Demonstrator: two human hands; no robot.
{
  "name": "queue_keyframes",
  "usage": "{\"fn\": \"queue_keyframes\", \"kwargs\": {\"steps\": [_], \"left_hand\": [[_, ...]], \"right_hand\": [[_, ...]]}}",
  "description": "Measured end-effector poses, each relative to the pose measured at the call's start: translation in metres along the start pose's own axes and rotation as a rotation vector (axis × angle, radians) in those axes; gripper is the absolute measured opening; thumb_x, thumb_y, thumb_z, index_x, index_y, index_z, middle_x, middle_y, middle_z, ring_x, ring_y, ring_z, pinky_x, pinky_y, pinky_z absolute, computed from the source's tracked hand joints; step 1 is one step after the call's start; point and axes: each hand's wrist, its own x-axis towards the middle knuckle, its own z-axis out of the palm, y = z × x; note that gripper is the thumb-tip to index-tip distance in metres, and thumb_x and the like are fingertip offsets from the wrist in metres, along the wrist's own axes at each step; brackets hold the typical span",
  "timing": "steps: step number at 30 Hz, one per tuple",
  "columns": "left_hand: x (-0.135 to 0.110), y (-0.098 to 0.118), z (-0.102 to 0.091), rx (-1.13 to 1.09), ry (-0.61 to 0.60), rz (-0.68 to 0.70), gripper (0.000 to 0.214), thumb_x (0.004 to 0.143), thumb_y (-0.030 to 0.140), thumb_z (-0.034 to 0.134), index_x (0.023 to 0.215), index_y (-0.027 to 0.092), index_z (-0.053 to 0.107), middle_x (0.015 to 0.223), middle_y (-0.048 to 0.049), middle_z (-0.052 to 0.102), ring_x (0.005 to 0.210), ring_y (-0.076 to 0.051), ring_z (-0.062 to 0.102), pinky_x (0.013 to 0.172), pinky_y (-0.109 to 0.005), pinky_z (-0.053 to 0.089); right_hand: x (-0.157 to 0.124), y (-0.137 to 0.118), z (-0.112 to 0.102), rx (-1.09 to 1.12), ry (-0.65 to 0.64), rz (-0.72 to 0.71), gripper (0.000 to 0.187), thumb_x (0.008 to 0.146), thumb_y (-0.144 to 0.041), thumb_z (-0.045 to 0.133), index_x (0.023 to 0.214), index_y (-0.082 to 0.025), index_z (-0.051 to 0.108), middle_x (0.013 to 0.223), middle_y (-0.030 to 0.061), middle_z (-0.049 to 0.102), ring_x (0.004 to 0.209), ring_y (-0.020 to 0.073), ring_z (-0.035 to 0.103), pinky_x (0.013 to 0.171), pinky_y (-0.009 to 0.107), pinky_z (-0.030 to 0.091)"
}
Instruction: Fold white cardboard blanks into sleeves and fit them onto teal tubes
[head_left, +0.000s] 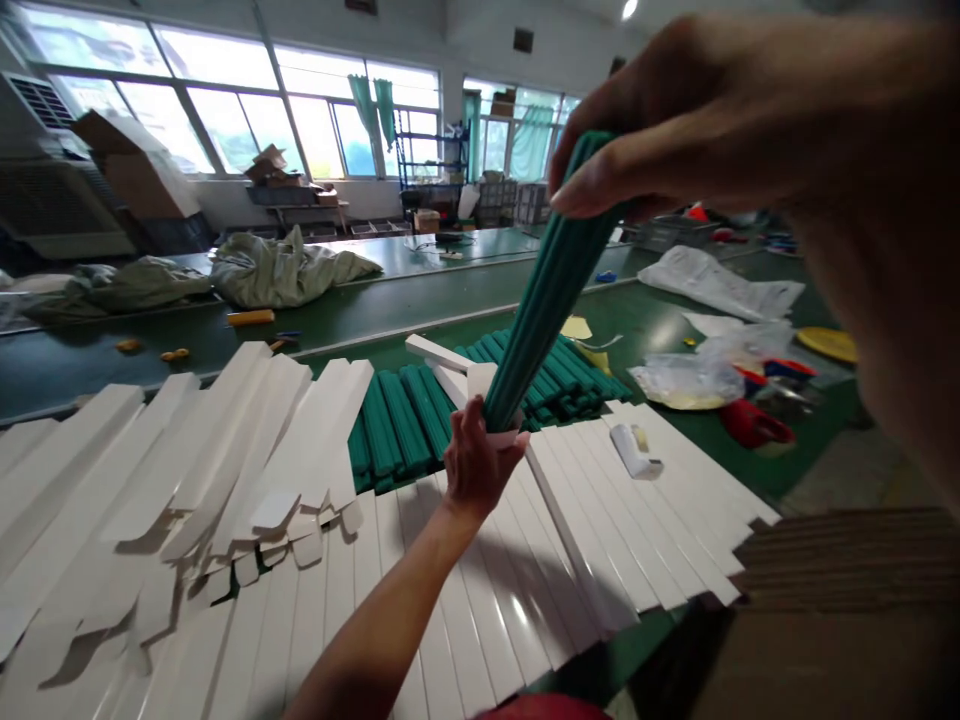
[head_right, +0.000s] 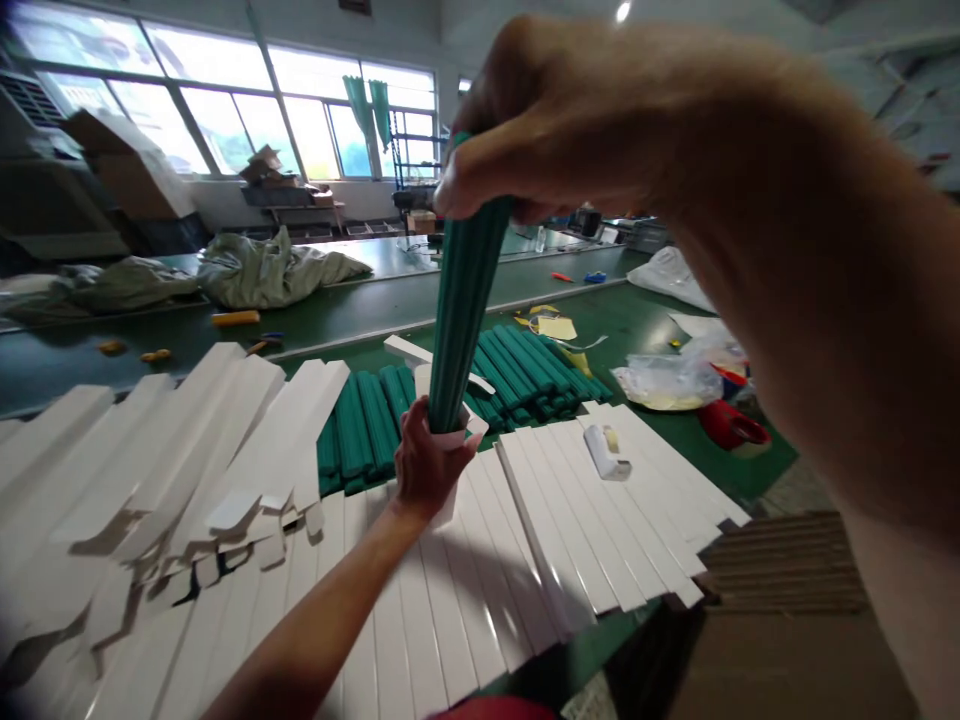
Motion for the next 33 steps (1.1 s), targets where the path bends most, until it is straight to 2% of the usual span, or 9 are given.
{"fn": "queue_keyframes", "kwargs": {"steps": [2,4,8,13,16,19,24,29,33], "left_hand": [[-0.004,0.003,-0.002,-0.003,0.003,-0.01,0.088,0.071,0.049,0.075,0.138,0.016,0.03,0.115,-0.0145,0.058,0.098,-0.028,0.066,0.072,-0.038,0.057],[-0.006,0.003,-0.005,0.004,0.025,-0.035,0.092,0.071,0.051,0.076,0.14,0.017,0.027,0.117,-0.0154,0.058,0.1,-0.029,0.066,0.074,-0.039,0.056],[-0.007,-0.002,-0.01,0.027,0.03,-0.01,0.1,0.071,0.06,0.072,0.145,0.015,0.021,0.12,-0.0181,0.058,0.103,-0.031,0.065,0.077,-0.041,0.056],[-0.009,-0.008,-0.012,0.052,0.084,0.124,0.099,0.076,0.059,0.069,0.146,0.012,0.018,0.127,-0.0227,0.054,0.113,-0.033,0.061,0.085,-0.041,0.056],[-0.007,-0.01,-0.015,0.05,0.074,0.125,0.101,0.078,0.058,0.067,0.148,0.009,0.013,0.127,-0.0241,0.053,0.114,-0.033,0.06,0.086,-0.042,0.056],[-0.006,-0.01,-0.022,0.018,0.035,0.084,0.099,0.081,0.06,0.061,0.15,0.008,0.013,0.126,-0.0247,0.052,0.112,-0.032,0.059,0.085,-0.042,0.056],[-0.001,-0.005,-0.04,-0.345,-0.062,-0.042,0.065,0.096,0.056,0.033,0.146,0.015,0.036,0.135,-0.0176,0.046,0.123,-0.027,0.051,0.099,-0.041,0.049],[0.017,-0.001,-0.049,-0.657,0.033,-0.444,0.047,0.097,0.051,0.038,0.113,0.019,0.069,0.111,-0.0083,0.062,0.105,-0.02,0.061,0.093,-0.032,0.05],[0.022,-0.001,-0.044,-0.786,0.017,-0.419,0.051,0.092,0.047,0.052,0.135,0.021,0.051,0.119,-0.0087,0.061,0.111,-0.021,0.06,0.098,-0.033,0.048]], "right_hand": [[0.004,0.001,0.026,-0.125,-0.089,0.073,0.086,0.077,-0.025,-0.016,0.093,0.02,0.055,0.07,-0.004,0.051,0.05,-0.008,0.047,0.051,0.011,-0.002],[0.008,0.018,0.048,-0.276,-0.129,0.048,0.067,0.09,-0.026,0.008,0.088,0.018,0.059,0.062,-0.0049,0.052,0.05,-0.0064,0.05,0.049,0.008,0.001],[0.004,0.075,0.072,-0.562,-0.131,-0.242,0.041,0.085,-0.04,0.059,0.092,-0.002,0.07,0.063,0.0011,0.063,0.073,0.0146,0.068,0.056,0.016,0.04],[-0.011,0.157,0.081,-0.888,-0.232,-0.286,0.091,0.059,-0.069,0.076,0.124,-0.007,0.061,0.071,0.0127,0.07,0.085,0.0341,0.069,0.077,0.038,0.047],[-0.018,0.204,0.086,-0.659,-0.16,-0.195,0.09,0.073,-0.08,0.052,0.13,-0.01,0.058,0.084,0.014,0.072,0.091,0.0333,0.067,0.082,0.041,0.046],[-0.026,0.244,0.102,-0.057,-0.105,-0.079,0.077,0.085,-0.077,0.034,0.121,-0.016,0.064,0.102,0.0107,0.072,0.099,0.0277,0.065,0.084,0.039,0.049],[-0.034,0.273,0.143,0.705,0.035,0.022,0.065,0.084,-0.072,0.043,0.108,-0.019,0.07,0.098,0.0085,0.073,0.106,0.0262,0.064,0.092,0.041,0.05],[-0.023,0.279,0.155,0.729,0.109,-0.033,0.032,0.079,-0.05,0.066,0.093,-0.022,0.075,0.103,0.0036,0.073,0.11,0.0229,0.061,0.104,0.037,0.042],[-0.015,0.281,0.154,0.646,0.077,-0.077,0.024,0.081,-0.036,0.066,0.099,-0.021,0.074,0.106,0.0032,0.071,0.105,0.0212,0.062,0.103,0.035,0.041]]}}
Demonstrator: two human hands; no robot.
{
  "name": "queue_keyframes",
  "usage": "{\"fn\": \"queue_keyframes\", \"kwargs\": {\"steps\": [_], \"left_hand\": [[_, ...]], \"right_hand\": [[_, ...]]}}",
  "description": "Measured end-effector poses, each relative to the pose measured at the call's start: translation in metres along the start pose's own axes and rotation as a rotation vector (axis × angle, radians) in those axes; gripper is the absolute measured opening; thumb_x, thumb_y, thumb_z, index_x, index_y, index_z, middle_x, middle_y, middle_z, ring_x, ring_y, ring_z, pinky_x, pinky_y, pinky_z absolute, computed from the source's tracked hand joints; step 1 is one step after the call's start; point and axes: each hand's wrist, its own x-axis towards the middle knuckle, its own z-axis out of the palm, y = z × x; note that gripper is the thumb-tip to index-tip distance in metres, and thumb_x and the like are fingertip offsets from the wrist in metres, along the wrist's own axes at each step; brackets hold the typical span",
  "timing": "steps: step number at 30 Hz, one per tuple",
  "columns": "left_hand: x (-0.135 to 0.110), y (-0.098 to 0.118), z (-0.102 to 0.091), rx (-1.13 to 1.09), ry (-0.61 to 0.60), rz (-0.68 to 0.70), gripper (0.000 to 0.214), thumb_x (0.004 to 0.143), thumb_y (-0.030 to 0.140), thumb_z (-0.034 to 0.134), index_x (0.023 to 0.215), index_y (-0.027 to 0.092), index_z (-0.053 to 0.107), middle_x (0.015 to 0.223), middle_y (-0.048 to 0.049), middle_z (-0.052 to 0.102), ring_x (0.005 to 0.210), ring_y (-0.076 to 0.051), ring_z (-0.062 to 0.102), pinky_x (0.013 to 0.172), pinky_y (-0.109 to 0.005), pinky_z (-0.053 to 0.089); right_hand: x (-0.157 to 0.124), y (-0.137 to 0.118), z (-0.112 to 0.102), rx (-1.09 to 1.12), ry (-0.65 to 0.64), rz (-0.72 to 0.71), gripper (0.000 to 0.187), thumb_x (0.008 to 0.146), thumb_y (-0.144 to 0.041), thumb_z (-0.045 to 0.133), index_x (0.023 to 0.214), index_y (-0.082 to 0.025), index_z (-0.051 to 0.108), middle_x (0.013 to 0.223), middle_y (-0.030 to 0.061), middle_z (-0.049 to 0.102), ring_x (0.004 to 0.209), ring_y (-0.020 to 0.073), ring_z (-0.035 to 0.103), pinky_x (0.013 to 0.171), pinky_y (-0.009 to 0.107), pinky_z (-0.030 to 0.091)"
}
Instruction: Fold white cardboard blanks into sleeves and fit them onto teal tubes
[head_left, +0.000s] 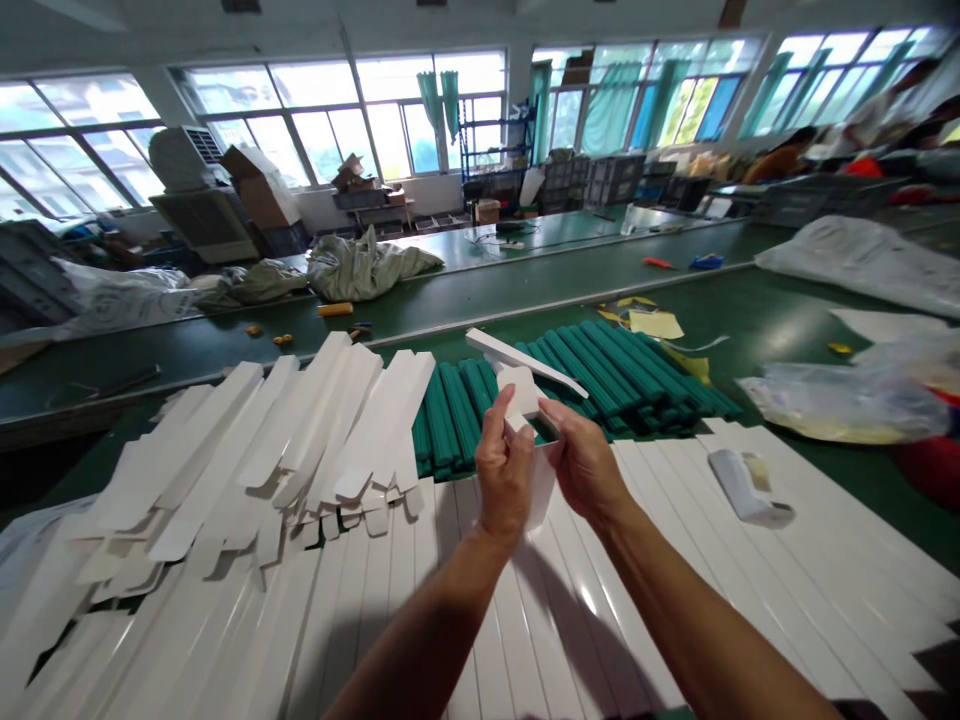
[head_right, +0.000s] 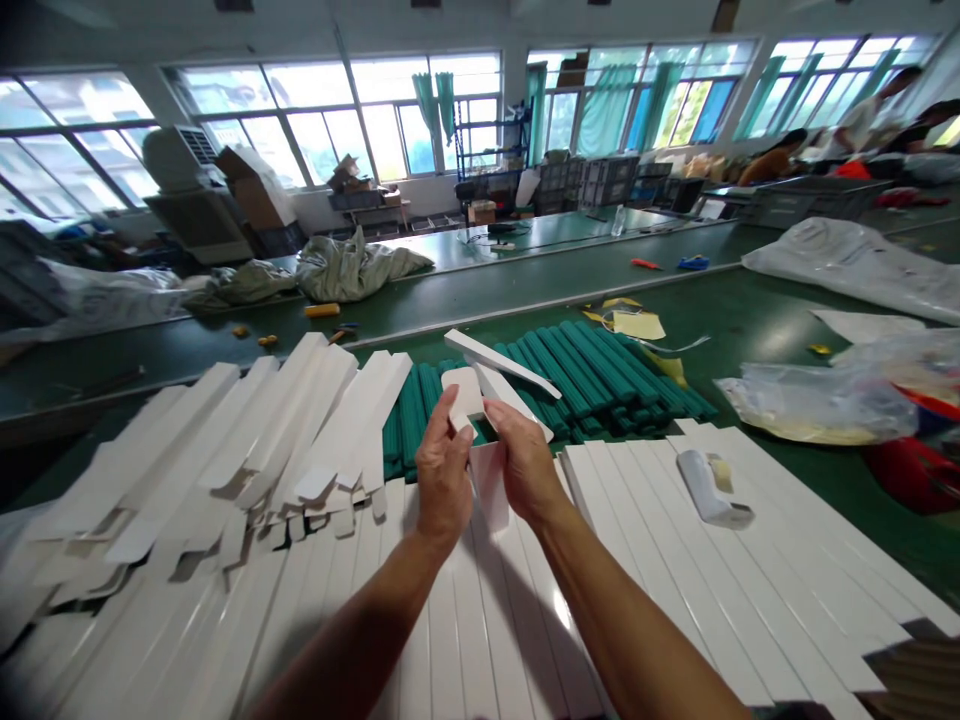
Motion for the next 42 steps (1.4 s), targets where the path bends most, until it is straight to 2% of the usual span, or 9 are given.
{"fn": "queue_keyframes", "kwargs": {"steps": [3,7,10,15,18,24,32,36,42], "left_hand": [[-0.001,-0.003,0.002,-0.144,-0.023,0.033,0.065,0.092,0.045,0.052,0.147,0.023,0.026,0.127,-0.0109,0.056,0.113,-0.021,0.06,0.098,-0.034,0.048],[-0.002,-0.004,-0.005,0.124,-0.07,0.244,0.035,0.097,0.038,0.045,0.123,0.019,0.055,0.117,-0.0111,0.057,0.113,-0.022,0.056,0.101,-0.039,0.045],[-0.001,-0.003,-0.014,0.307,-0.129,0.483,0.044,0.099,0.044,0.034,0.125,0.015,0.055,0.122,-0.0152,0.055,0.118,-0.025,0.053,0.102,-0.046,0.045],[0.009,0.007,-0.026,0.582,-0.144,0.682,0.034,0.094,0.031,0.053,0.123,0.013,0.056,0.119,-0.0169,0.061,0.114,-0.024,0.058,0.096,-0.042,0.052],[0.016,0.015,-0.033,0.695,-0.222,0.762,0.039,0.092,0.022,0.056,0.129,0.009,0.051,0.118,-0.0183,0.064,0.113,-0.024,0.06,0.095,-0.041,0.055],[0.029,0.038,-0.046,0.783,-0.391,0.718,0.027,0.094,0.016,0.049,0.118,0.009,0.06,0.107,-0.0149,0.068,0.103,-0.021,0.065,0.089,-0.035,0.057],[0.043,0.067,-0.049,0.998,-0.706,0.675,0.03,0.097,0.021,0.043,0.119,0.011,0.06,0.111,-0.0126,0.067,0.103,-0.021,0.066,0.09,-0.037,0.058],[0.037,0.052,-0.044,1.01,-0.618,0.802,0.033,0.096,0.016,0.04,0.122,0.005,0.058,0.126,-0.0172,0.064,0.126,-0.025,0.055,0.109,-0.043,0.047],[0.023,0.026,-0.047,1.068,-0.515,0.998,0.038,0.092,0.011,0.046,0.127,-0.003,0.052,0.132,-0.0252,0.057,0.137,-0.031,0.041,0.111,-0.046,0.045]], "right_hand": [[0.002,-0.002,0.003,-0.026,-0.077,0.008,0.027,0.079,-0.024,0.064,0.105,-0.022,0.071,0.102,0.0018,0.071,0.095,0.0179,0.064,0.094,0.032,0.045],[0.005,-0.001,0.008,-0.042,0.048,-0.144,0.012,0.074,-0.015,0.063,0.08,-0.022,0.072,0.085,-0.0014,0.068,0.08,0.0135,0.061,0.076,0.024,0.047],[0.005,0.005,0.006,-0.049,0.112,-0.298,0.017,0.078,-0.017,0.055,0.071,-0.019,0.07,0.088,0.0023,0.069,0.086,0.0168,0.062,0.076,0.026,0.048],[-0.003,0.019,-0.014,-0.148,-0.046,-0.29,0.038,0.086,-0.029,0.043,0.114,-0.018,0.067,0.116,0.0081,0.067,0.112,0.0255,0.06,0.099,0.04,0.046],[-0.009,0.025,-0.02,-0.416,-0.157,-0.31,0.048,0.083,-0.032,0.053,0.129,-0.018,0.054,0.128,0.01,0.06,0.118,0.0262,0.057,0.102,0.041,0.046],[-0.013,0.024,-0.005,-0.872,-0.092,-0.478,0.053,0.08,-0.031,0.061,0.127,-0.014,0.042,0.104,0.0129,0.067,0.08,0.0211,0.068,0.066,0.032,0.056],[-0.008,0.03,-0.006,-0.897,-0.139,-0.559,0.052,0.08,-0.029,0.06,0.127,-0.016,0.04,0.109,0.0144,0.065,0.09,0.0239,0.068,0.071,0.034,0.057],[-0.003,0.032,-0.007,-0.916,-0.146,-0.594,0.055,0.079,-0.025,0.057,0.131,-0.016,0.038,0.118,0.0165,0.061,0.099,0.0259,0.066,0.077,0.038,0.058],[-0.003,0.032,-0.009,-0.938,-0.18,-0.7,0.054,0.083,-0.025,0.052,0.134,-0.017,0.036,0.122,0.0175,0.057,0.109,0.0277,0.062,0.087,0.042,0.056]]}}
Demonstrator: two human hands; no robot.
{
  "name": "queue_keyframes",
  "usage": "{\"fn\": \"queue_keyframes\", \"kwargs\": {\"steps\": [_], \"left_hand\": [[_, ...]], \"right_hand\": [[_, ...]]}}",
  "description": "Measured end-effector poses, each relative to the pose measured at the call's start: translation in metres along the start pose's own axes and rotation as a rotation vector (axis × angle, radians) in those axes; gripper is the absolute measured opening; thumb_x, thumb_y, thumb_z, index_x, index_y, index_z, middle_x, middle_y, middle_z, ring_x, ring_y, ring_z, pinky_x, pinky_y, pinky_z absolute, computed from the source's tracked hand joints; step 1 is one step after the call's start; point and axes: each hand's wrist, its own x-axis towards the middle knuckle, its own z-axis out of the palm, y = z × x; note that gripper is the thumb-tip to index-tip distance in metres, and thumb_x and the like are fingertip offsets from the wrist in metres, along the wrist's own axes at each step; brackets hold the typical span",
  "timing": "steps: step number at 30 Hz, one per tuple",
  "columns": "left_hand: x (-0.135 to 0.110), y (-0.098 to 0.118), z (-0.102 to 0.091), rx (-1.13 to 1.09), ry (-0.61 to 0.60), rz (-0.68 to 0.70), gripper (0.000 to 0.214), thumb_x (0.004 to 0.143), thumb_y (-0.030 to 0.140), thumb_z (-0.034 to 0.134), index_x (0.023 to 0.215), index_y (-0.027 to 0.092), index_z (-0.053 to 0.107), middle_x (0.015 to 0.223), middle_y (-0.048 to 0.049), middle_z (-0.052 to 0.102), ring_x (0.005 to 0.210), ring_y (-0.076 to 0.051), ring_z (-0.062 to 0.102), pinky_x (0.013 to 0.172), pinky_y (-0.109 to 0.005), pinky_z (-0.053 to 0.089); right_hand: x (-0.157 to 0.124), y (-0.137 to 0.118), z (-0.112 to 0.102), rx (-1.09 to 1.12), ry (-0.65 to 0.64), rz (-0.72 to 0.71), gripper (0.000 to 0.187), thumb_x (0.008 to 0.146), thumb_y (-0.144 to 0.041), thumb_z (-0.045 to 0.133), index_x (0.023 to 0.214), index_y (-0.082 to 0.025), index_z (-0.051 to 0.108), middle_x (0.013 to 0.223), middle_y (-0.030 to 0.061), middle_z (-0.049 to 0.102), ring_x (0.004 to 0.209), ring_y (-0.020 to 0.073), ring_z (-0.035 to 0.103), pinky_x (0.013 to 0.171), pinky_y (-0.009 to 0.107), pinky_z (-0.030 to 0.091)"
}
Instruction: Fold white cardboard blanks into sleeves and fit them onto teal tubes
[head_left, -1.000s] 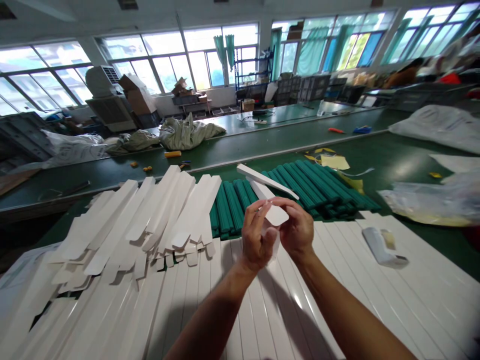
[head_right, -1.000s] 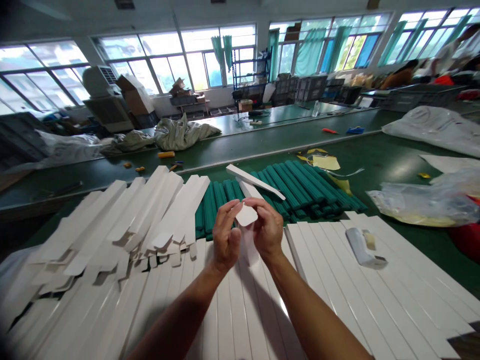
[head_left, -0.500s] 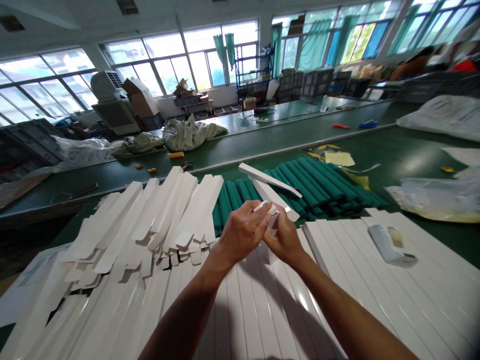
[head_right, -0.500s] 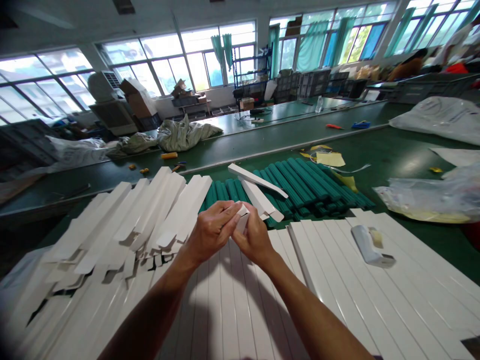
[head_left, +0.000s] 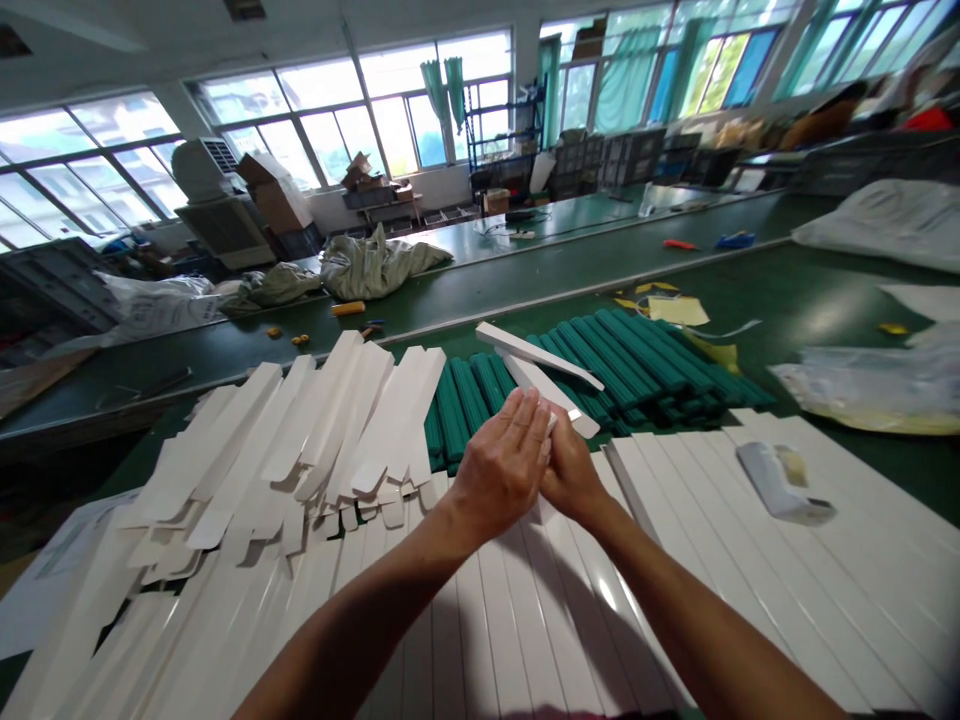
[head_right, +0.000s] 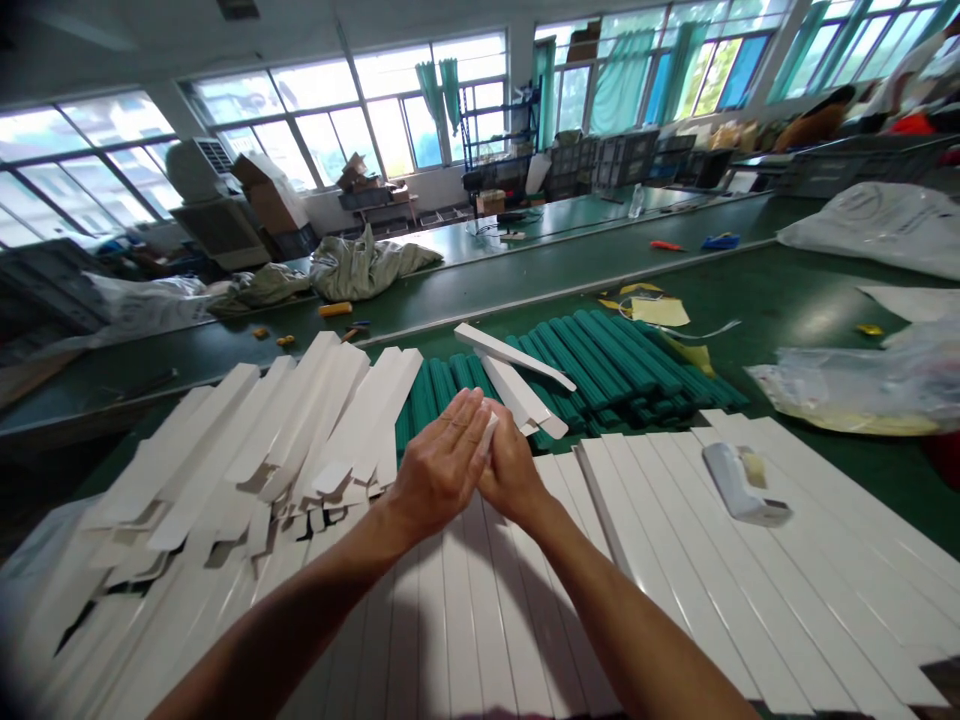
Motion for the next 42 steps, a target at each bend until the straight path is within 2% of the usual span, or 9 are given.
{"fn": "queue_keyframes", "kwargs": {"steps": [7,16,19,23,28,32,37,40,42], "left_hand": [[0.001,-0.015,-0.008,-0.07,-0.011,0.058,0.038,0.089,0.008,0.048,0.126,0.001,0.054,0.127,-0.0211,0.062,0.128,-0.027,0.054,0.108,-0.044,0.048],[-0.005,-0.005,0.004,-0.25,0.11,-0.143,0.043,0.088,0.006,0.05,0.13,0.015,0.054,0.133,-0.017,0.059,0.124,-0.027,0.055,0.101,-0.049,0.05],[-0.011,0.0,0.003,-0.305,0.143,-0.21,0.045,0.087,0.003,0.053,0.13,0.014,0.054,0.132,-0.0186,0.059,0.122,-0.026,0.057,0.096,-0.046,0.052],[-0.016,0.006,0.002,-0.362,0.184,-0.203,0.049,0.084,-0.001,0.055,0.131,0.011,0.054,0.13,-0.0194,0.06,0.122,-0.027,0.057,0.094,-0.044,0.053],[-0.012,0.009,0.005,-0.387,0.184,-0.204,0.051,0.084,-0.001,0.054,0.133,0.012,0.052,0.13,-0.0177,0.061,0.122,-0.026,0.057,0.095,-0.045,0.052],[-0.006,0.01,0.01,-0.395,0.165,-0.229,0.048,0.086,0.002,0.054,0.132,0.016,0.054,0.131,-0.0159,0.06,0.121,-0.026,0.057,0.095,-0.045,0.053],[-0.003,0.012,0.015,-0.431,0.26,-0.244,0.045,0.084,0.002,0.061,0.126,0.017,0.06,0.125,-0.0143,0.065,0.112,-0.025,0.063,0.087,-0.042,0.055],[-0.005,0.013,0.018,-0.44,0.288,-0.25,0.045,0.082,0.001,0.063,0.123,0.018,0.061,0.123,-0.0135,0.066,0.11,-0.025,0.064,0.086,-0.042,0.055],[-0.005,0.014,0.018,-0.439,0.298,-0.245,0.045,0.081,0.0,0.063,0.123,0.017,0.062,0.121,-0.0133,0.067,0.11,-0.026,0.064,0.086,-0.042,0.055]], "right_hand": [[0.003,0.0,0.003,0.085,-0.047,-0.012,0.052,0.085,-0.029,0.056,0.132,-0.018,0.036,0.122,0.0151,0.056,0.112,0.0255,0.059,0.092,0.041,0.054],[-0.006,0.008,-0.013,0.296,-0.197,0.059,0.062,0.082,-0.034,0.061,0.138,-0.019,0.037,0.135,0.0145,0.051,0.124,0.0248,0.051,0.102,0.043,0.046],[-0.03,0.037,-0.028,0.395,-0.17,0.387,0.052,0.08,-0.043,0.064,0.126,-0.019,0.055,0.128,0.0114,0.059,0.118,0.0245,0.057,0.1,0.042,0.048],[-0.069,0.093,-0.038,0.21,0.14,1.069,0.036,0.083,-0.042,0.052,0.099,-0.011,0.063,0.086,0.0116,0.07,0.073,0.0203,0.069,0.062,0.032,0.057],[-0.085,0.126,-0.015,0.078,0.028,1.234,0.012,0.07,-0.025,0.06,0.068,-0.013,0.057,0.048,0.0045,0.058,0.042,0.018,0.059,0.038,0.025,0.046],[-0.078,0.118,-0.011,-0.003,-0.017,1.175,0.016,0.073,-0.029,0.059,0.068,-0.015,0.059,0.052,0.0036,0.061,0.042,0.0159,0.058,0.042,0.024,0.046],[-0.084,0.118,-0.097,-0.406,0.267,1.098,0.038,0.086,-0.041,0.043,0.107,-0.014,0.06,0.102,0.0127,0.067,0.088,0.0226,0.065,0.082,0.036,0.052],[-0.1,0.131,-0.17,-0.735,0.456,1.206,0.063,0.082,-0.043,0.049,0.134,-0.009,0.04,0.137,0.0262,0.043,0.124,0.0359,0.045,0.096,0.053,0.04],[-0.111,0.145,-0.205,-0.842,0.432,1.31,0.078,0.071,-0.047,0.063,0.135,-0.008,0.04,0.14,0.0295,0.039,0.125,0.0434,0.04,0.093,0.06,0.038]]}}
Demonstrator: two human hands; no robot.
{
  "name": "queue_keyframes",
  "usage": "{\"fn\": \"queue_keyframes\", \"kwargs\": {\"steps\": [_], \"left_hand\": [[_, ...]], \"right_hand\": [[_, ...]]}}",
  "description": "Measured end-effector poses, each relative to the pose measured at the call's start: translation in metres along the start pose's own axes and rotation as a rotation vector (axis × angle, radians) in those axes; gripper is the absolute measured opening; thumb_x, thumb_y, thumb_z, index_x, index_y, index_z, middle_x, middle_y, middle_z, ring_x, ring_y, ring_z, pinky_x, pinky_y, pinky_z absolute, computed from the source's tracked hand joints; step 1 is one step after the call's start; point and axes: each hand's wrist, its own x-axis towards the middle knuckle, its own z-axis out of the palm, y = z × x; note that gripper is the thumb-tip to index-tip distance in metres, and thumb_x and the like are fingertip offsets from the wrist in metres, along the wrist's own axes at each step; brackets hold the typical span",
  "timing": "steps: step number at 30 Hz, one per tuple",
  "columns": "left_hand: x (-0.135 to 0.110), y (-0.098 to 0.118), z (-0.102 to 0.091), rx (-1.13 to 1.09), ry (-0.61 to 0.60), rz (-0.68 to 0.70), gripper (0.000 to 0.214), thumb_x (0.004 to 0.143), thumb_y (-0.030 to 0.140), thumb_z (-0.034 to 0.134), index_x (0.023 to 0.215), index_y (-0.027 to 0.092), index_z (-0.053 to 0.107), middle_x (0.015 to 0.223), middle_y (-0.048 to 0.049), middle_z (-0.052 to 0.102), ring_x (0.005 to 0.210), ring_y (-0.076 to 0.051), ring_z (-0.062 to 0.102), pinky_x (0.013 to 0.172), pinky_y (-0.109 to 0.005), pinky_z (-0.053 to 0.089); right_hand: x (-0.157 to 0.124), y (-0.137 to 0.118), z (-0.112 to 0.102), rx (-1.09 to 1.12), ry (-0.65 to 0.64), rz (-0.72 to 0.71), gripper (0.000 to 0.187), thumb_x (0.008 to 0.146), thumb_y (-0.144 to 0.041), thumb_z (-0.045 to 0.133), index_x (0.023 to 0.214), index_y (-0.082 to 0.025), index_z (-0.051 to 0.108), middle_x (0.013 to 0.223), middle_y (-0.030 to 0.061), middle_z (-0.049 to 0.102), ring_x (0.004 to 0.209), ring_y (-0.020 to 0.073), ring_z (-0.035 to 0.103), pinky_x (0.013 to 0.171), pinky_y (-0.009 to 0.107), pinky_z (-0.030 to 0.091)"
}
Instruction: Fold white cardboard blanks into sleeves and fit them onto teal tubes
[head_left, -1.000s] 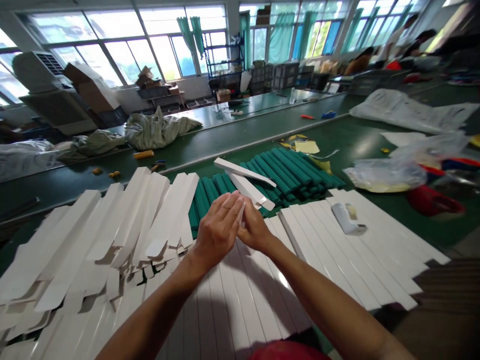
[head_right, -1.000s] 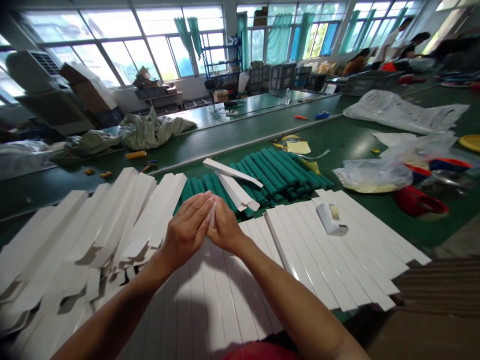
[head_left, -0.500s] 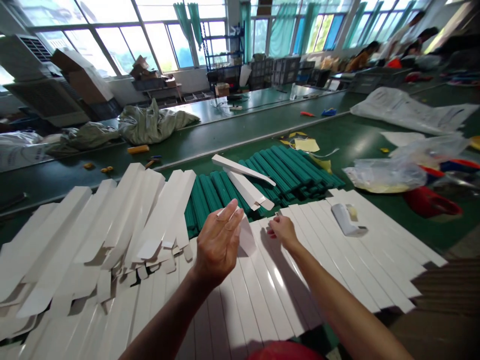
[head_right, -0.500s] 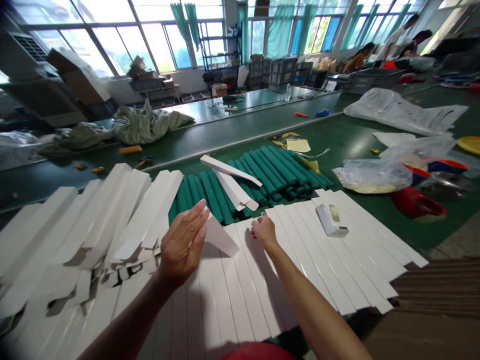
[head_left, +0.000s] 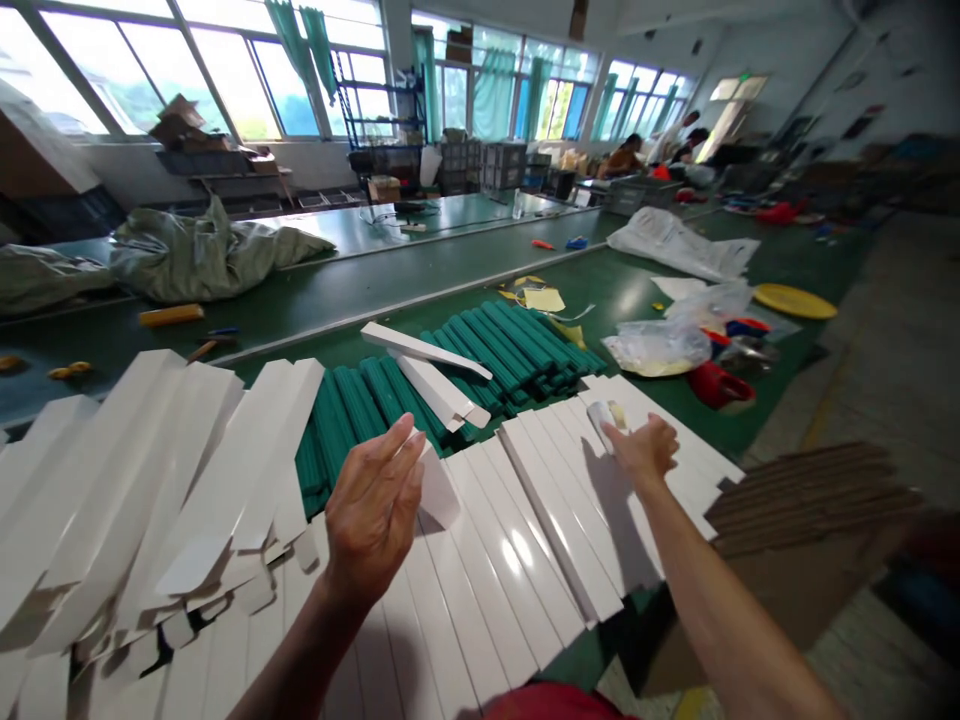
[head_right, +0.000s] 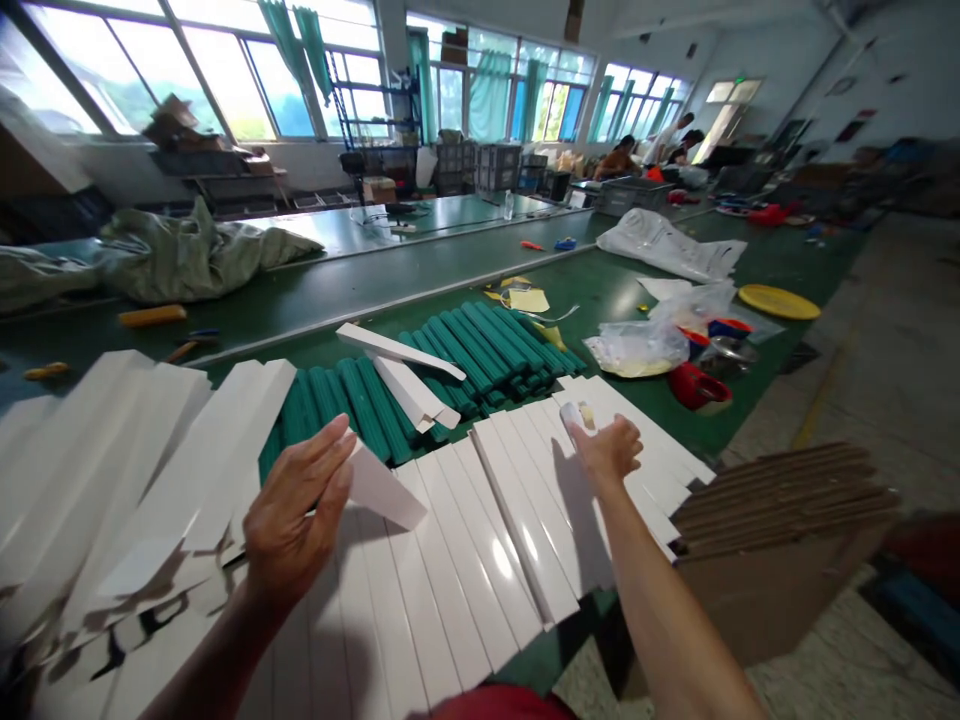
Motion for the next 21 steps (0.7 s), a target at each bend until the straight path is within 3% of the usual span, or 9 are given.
{"fn": "queue_keyframes", "kwargs": {"steps": [3,6,11,15,18,21], "left_hand": [[0.001,0.003,0.003,0.007,-0.006,0.022,0.045,0.081,0.0,0.064,0.123,0.017,0.062,0.12,-0.0135,0.067,0.11,-0.026,0.064,0.086,-0.042,0.055],[0.004,0.005,0.006,0.014,-0.009,0.047,0.045,0.08,-0.001,0.064,0.122,0.015,0.062,0.119,-0.0143,0.067,0.109,-0.026,0.064,0.085,-0.041,0.056],[0.002,0.005,0.006,0.023,0.008,0.054,0.044,0.082,0.001,0.063,0.123,0.016,0.061,0.119,-0.0132,0.068,0.11,-0.025,0.065,0.085,-0.041,0.056],[-0.001,0.004,0.004,0.022,0.006,0.045,0.046,0.082,0.001,0.062,0.125,0.017,0.06,0.121,-0.013,0.067,0.111,-0.025,0.064,0.085,-0.041,0.056],[-0.003,0.004,0.002,0.019,0.003,0.035,0.046,0.082,0.001,0.062,0.125,0.016,0.059,0.122,-0.0136,0.066,0.112,-0.025,0.063,0.086,-0.041,0.055],[-0.005,0.003,0.001,0.018,0.006,0.029,0.046,0.081,0.0,0.062,0.125,0.014,0.059,0.122,-0.0147,0.066,0.112,-0.025,0.063,0.086,-0.041,0.054]], "right_hand": [[0.026,0.018,0.004,-0.145,-0.11,0.007,0.066,0.063,-0.046,0.071,0.116,-0.009,0.059,0.12,0.027,0.057,0.114,0.0443,0.05,0.088,0.058,0.041],[0.023,0.019,0.015,-0.245,-0.15,-0.05,0.052,0.068,-0.043,0.069,0.102,-0.004,0.066,0.11,0.0298,0.061,0.111,0.0434,0.053,0.087,0.052,0.041],[-0.035,0.01,0.031,-0.278,-0.215,-0.275,0.055,0.073,-0.049,0.066,0.105,-0.005,0.066,0.103,0.0242,0.064,0.103,0.0359,0.058,0.085,0.04,0.043],[-0.084,0.008,0.041,-0.271,-0.239,-0.388,0.056,0.074,-0.048,0.066,0.113,-0.007,0.063,0.104,0.0215,0.063,0.104,0.0338,0.057,0.084,0.039,0.044],[-0.094,0.011,0.041,-0.144,-0.225,-0.355,0.066,0.072,-0.049,0.066,0.122,-0.008,0.057,0.116,0.0231,0.059,0.108,0.0344,0.055,0.083,0.041,0.045],[-0.09,0.015,0.034,0.138,-0.278,-0.236,0.057,0.074,-0.053,0.061,0.112,-0.011,0.063,0.107,0.019,0.064,0.095,0.0297,0.06,0.076,0.037,0.047]]}}
